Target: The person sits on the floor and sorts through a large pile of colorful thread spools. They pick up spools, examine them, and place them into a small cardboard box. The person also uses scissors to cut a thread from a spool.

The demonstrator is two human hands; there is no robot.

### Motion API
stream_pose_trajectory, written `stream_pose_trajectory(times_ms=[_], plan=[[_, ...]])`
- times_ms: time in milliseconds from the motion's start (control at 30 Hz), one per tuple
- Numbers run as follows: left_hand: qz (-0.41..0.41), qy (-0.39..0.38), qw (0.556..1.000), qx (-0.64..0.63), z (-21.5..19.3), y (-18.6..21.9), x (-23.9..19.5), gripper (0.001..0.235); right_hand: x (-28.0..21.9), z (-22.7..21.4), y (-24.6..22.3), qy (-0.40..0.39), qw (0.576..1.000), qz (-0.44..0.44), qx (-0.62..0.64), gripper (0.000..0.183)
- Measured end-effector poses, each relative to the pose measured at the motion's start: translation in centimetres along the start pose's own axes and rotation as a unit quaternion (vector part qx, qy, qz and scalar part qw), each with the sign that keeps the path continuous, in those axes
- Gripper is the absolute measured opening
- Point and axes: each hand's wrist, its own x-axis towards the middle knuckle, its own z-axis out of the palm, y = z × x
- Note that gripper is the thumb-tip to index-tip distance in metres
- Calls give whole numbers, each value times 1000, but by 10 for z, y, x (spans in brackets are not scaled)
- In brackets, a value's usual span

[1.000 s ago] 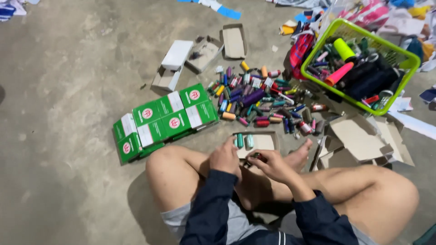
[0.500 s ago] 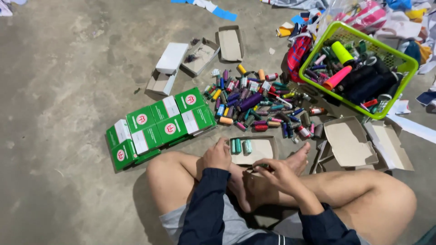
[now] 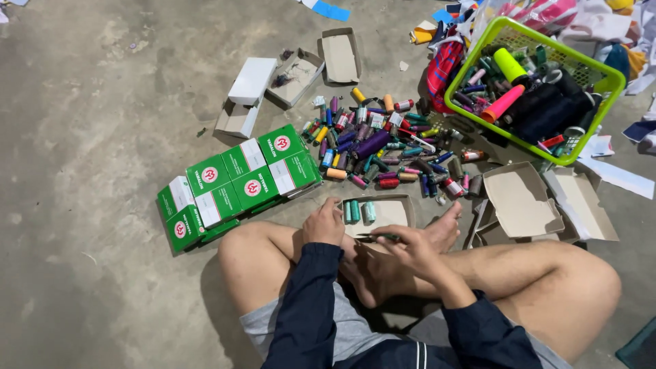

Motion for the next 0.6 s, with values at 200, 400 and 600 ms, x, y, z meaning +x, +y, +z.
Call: stream_pose_trajectory(times_ms=[200,400,600], plan=[[-10,-6,1000,-6,-6,0,-11,36,-17,-16,1,-89,995,31,-34,21],[-2,-4,1000,26,-1,1,-18,36,-16,1,-7,-30,999,-11,4,21],[-7,-2,995,97,-11,18,-49,36,-48,-28,7,-39,998,-22,-32,24]])
